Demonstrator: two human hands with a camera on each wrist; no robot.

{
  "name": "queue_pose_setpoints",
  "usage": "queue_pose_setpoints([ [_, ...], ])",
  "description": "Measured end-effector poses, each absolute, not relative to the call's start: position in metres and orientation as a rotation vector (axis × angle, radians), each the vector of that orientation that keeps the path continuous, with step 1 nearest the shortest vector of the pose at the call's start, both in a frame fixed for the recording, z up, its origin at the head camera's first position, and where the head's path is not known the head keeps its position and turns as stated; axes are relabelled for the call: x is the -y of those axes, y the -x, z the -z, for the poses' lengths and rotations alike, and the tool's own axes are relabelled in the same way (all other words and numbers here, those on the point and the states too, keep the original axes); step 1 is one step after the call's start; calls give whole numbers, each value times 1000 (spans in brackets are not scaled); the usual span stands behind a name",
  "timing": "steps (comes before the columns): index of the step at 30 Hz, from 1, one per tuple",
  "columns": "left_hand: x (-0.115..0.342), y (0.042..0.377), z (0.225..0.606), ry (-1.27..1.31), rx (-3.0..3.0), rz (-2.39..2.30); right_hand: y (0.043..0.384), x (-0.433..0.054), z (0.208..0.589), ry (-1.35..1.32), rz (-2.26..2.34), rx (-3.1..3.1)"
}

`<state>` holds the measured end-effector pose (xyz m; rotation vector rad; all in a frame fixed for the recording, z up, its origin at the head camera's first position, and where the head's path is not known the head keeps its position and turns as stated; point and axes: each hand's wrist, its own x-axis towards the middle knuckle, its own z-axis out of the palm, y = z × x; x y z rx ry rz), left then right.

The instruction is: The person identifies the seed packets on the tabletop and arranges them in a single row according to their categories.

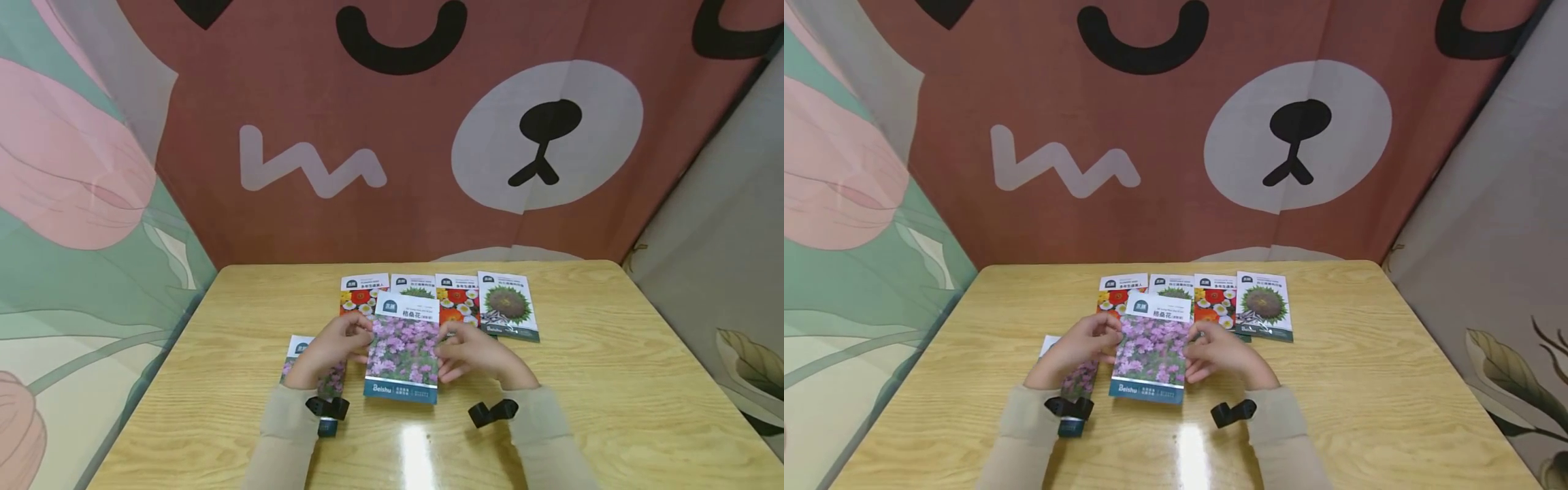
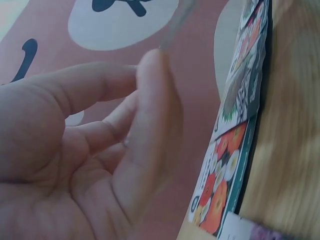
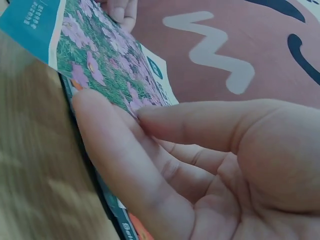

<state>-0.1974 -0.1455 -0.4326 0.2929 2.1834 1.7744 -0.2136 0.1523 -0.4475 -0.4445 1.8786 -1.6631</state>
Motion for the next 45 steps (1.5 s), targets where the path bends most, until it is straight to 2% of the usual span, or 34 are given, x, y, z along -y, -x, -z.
queue_pose_setpoints([
  [18,170,192,435,-162,-2240,-1499,205,-120,467,358,1618,-1868],
  [27,178,190,436,-191,-2212,-1420,201,-106,476,340,1563,-1894],
  [45,176,185,440,41,-2306,-1260,189,-90,480,422,1454,-2129],
])
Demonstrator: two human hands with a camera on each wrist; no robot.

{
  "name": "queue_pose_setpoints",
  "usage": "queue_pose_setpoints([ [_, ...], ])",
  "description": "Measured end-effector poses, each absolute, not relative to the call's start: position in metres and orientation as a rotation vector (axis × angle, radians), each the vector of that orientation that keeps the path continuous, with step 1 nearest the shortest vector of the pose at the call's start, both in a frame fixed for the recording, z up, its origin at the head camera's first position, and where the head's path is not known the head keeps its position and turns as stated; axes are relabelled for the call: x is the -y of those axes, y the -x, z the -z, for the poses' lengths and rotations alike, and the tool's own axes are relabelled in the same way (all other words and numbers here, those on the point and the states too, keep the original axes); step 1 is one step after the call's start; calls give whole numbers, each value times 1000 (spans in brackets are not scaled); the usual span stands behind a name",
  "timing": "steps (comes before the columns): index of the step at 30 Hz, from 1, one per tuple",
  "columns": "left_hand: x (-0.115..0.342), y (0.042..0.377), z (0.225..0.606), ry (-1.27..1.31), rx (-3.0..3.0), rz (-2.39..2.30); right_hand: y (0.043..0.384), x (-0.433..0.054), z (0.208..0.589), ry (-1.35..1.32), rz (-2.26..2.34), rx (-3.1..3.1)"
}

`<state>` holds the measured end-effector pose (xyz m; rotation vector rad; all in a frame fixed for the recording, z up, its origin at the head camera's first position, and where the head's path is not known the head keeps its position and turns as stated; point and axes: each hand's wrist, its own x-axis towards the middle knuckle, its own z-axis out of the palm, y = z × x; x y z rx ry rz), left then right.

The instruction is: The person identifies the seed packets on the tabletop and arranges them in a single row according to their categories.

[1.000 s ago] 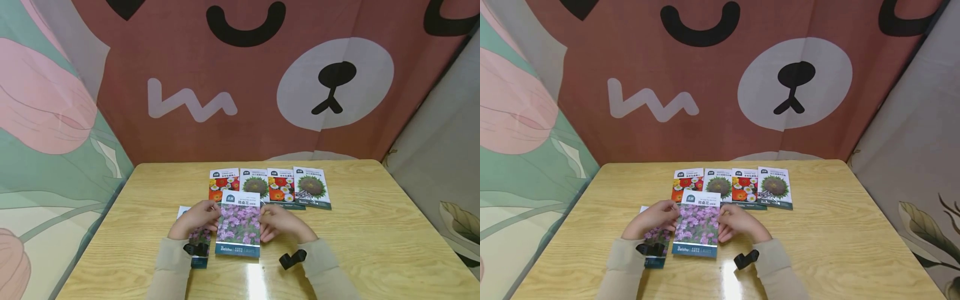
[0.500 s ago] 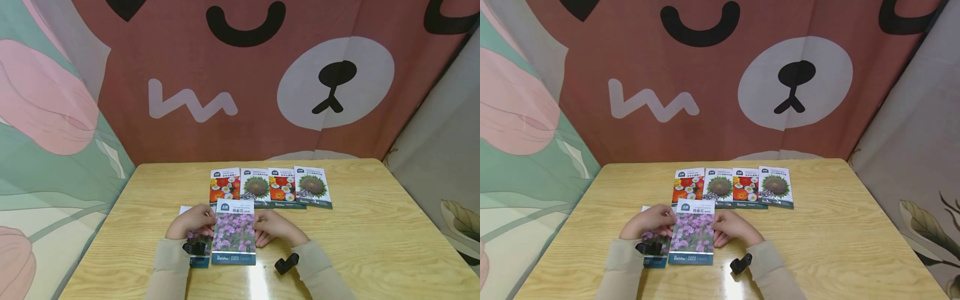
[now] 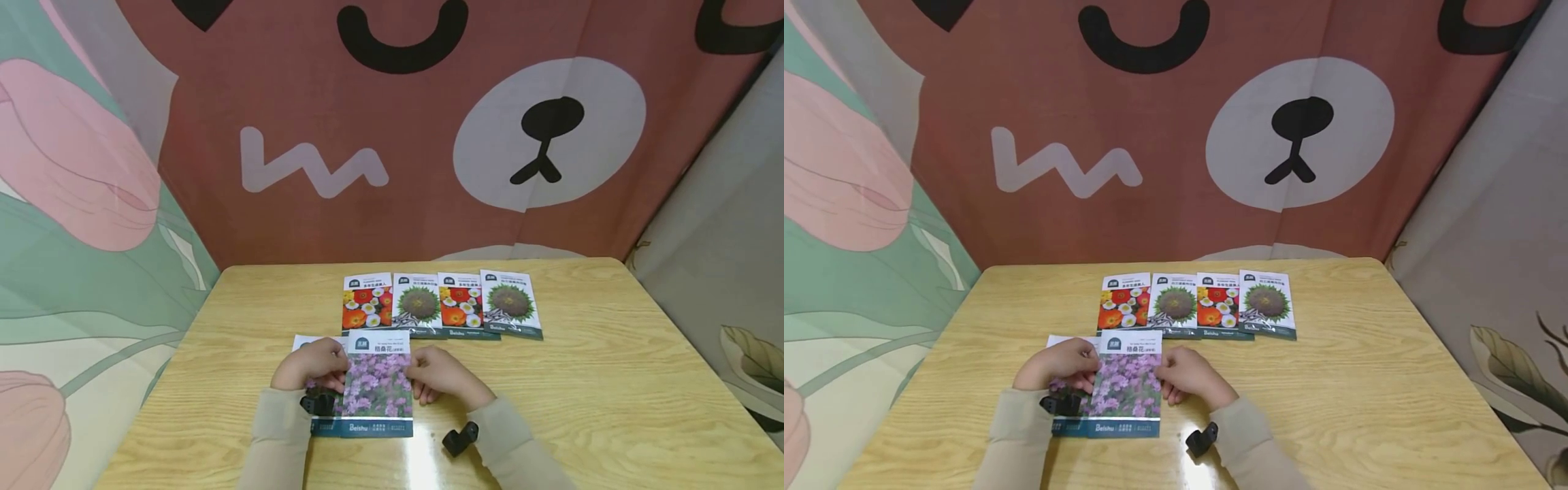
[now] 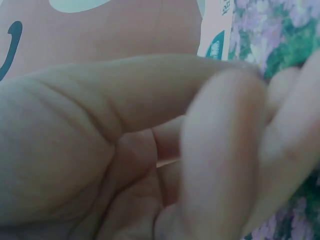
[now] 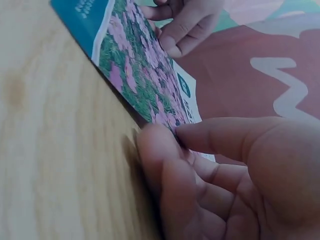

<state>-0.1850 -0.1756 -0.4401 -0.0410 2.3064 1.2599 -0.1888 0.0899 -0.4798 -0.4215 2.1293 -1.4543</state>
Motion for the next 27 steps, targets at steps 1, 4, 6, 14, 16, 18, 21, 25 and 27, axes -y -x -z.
queue_pose_setpoints([
  [1,175,185,440,58,-2313,-1253,188,-89,480,431,1444,-2156],
  [4,172,183,440,99,-2323,-1250,186,-87,480,456,1401,-2239],
  [6,171,181,439,124,-2331,-1244,184,-86,481,479,1368,-2290],
  [14,168,178,438,160,-2403,-1169,181,-82,483,512,1260,-2434],
  [16,168,179,437,159,-2420,-1147,181,-81,482,511,1240,-2459],
  [18,167,179,437,167,-2430,-1133,181,-81,482,515,1218,-2482],
  [21,166,179,437,185,-2440,-1118,180,-80,482,524,1184,-2513],
  [25,166,180,437,188,-2467,-1089,179,-79,482,548,1127,-2568],
  [27,165,180,438,186,-2486,-1072,178,-78,481,566,1092,-2604],
])
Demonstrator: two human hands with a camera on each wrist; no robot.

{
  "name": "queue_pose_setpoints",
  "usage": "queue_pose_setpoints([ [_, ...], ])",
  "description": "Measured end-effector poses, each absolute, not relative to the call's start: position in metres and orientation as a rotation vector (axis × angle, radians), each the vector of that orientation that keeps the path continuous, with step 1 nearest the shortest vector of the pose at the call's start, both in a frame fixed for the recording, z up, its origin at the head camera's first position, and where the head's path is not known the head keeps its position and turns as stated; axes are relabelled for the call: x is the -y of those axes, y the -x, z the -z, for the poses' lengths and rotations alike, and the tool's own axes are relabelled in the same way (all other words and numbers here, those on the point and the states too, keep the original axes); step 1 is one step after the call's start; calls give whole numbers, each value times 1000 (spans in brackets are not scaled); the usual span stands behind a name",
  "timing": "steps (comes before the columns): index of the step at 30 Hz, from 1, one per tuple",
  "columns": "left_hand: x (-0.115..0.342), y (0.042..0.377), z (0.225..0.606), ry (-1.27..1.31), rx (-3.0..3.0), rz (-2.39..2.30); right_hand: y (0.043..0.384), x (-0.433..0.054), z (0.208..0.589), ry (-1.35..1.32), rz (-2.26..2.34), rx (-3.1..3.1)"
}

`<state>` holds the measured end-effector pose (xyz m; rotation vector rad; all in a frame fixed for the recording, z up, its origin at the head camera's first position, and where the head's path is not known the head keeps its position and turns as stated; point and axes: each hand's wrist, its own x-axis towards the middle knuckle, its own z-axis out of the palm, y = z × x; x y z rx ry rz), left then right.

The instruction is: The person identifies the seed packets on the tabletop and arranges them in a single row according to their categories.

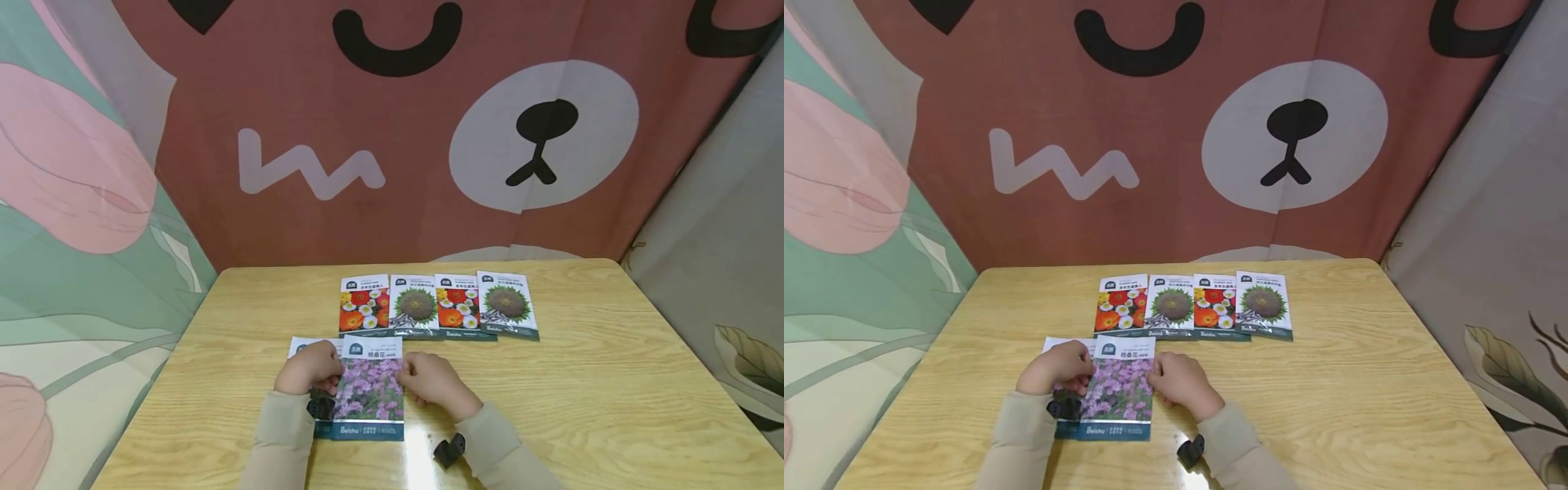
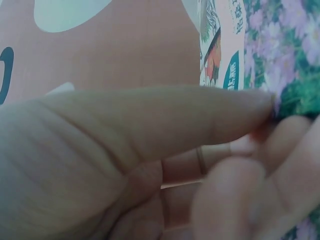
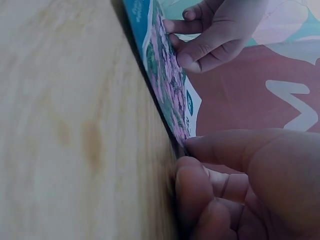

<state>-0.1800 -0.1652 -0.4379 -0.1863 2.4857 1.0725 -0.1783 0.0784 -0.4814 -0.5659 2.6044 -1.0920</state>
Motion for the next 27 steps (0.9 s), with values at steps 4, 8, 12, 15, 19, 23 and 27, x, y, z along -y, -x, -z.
queue_pose_setpoints([
  [4,165,181,439,181,-2510,-1043,177,-77,481,579,1045,-2654],
  [8,164,181,440,179,-2522,-1028,176,-76,480,570,1040,-2659],
  [12,164,181,439,194,-2520,-1024,176,-76,480,569,1052,-2651],
  [15,163,180,438,203,-2519,-1016,177,-77,480,569,1064,-2647],
  [19,163,180,437,212,-2518,-1014,179,-77,482,554,1080,-2631],
  [23,164,180,436,214,-2509,-1039,180,-79,483,541,1099,-2611],
  [27,164,179,435,201,-2517,-1056,180,-80,482,542,1135,-2583],
])
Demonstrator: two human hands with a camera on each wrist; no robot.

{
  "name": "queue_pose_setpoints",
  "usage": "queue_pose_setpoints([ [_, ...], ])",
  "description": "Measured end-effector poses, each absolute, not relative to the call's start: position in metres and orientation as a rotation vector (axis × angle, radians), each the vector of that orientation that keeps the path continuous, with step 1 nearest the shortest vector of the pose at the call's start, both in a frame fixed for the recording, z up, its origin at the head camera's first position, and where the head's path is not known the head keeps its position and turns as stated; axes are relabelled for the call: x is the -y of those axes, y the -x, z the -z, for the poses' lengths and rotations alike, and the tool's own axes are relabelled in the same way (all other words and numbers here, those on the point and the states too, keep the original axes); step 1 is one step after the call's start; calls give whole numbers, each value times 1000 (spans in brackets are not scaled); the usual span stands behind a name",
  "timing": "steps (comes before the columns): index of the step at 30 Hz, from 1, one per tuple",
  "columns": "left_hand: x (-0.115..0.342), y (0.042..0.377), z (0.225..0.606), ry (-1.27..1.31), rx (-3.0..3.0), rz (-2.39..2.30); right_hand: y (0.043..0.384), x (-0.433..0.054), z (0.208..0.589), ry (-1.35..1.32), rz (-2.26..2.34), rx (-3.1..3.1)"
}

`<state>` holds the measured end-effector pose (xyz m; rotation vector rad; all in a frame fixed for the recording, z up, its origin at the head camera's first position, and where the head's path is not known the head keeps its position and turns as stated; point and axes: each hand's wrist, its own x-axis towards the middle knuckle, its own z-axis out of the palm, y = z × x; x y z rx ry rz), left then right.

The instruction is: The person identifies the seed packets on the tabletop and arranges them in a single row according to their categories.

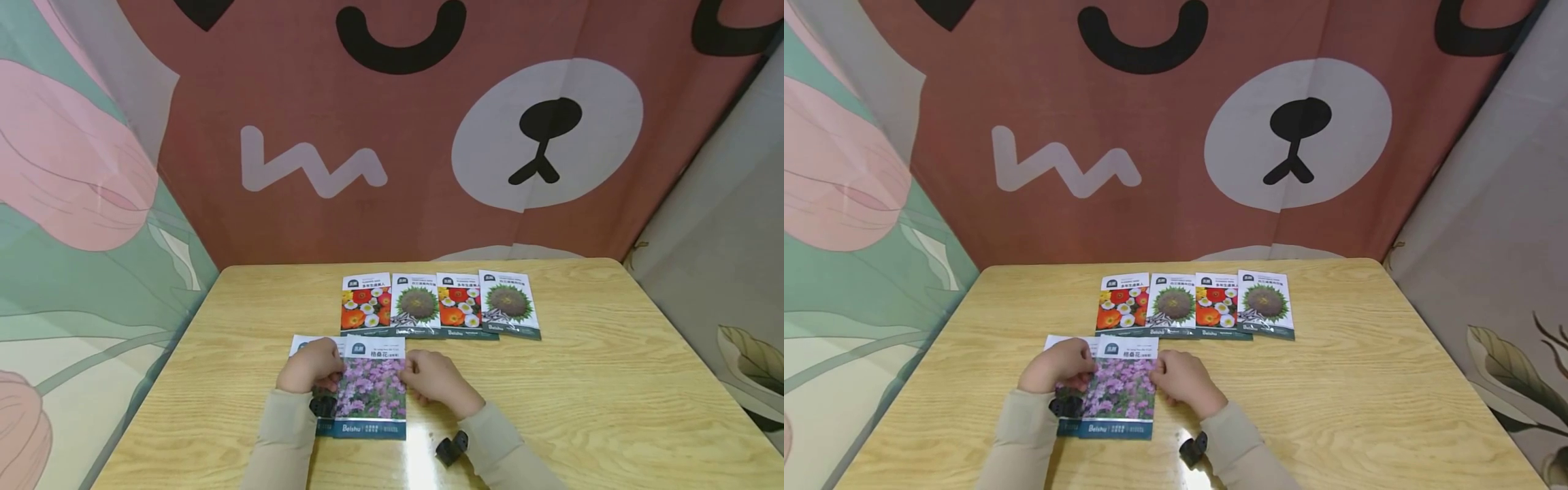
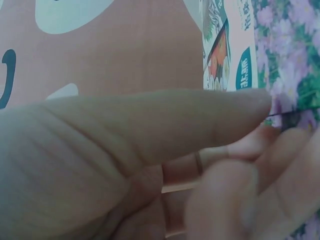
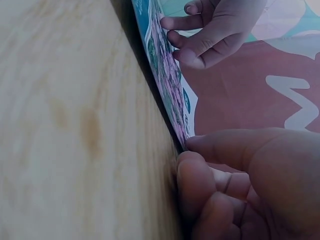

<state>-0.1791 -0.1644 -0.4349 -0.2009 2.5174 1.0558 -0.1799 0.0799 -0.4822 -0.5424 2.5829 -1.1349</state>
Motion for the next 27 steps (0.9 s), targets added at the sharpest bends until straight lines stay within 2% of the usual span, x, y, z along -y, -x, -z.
queue_pose_setpoints([
  [13,172,189,429,84,-2893,-872,185,-84,481,476,1322,-2370],
  [19,161,198,431,46,-3012,-1042,191,-88,480,417,1445,-2250],
  [27,152,208,443,47,-2925,-1428,206,-84,470,502,1495,-2394],
])
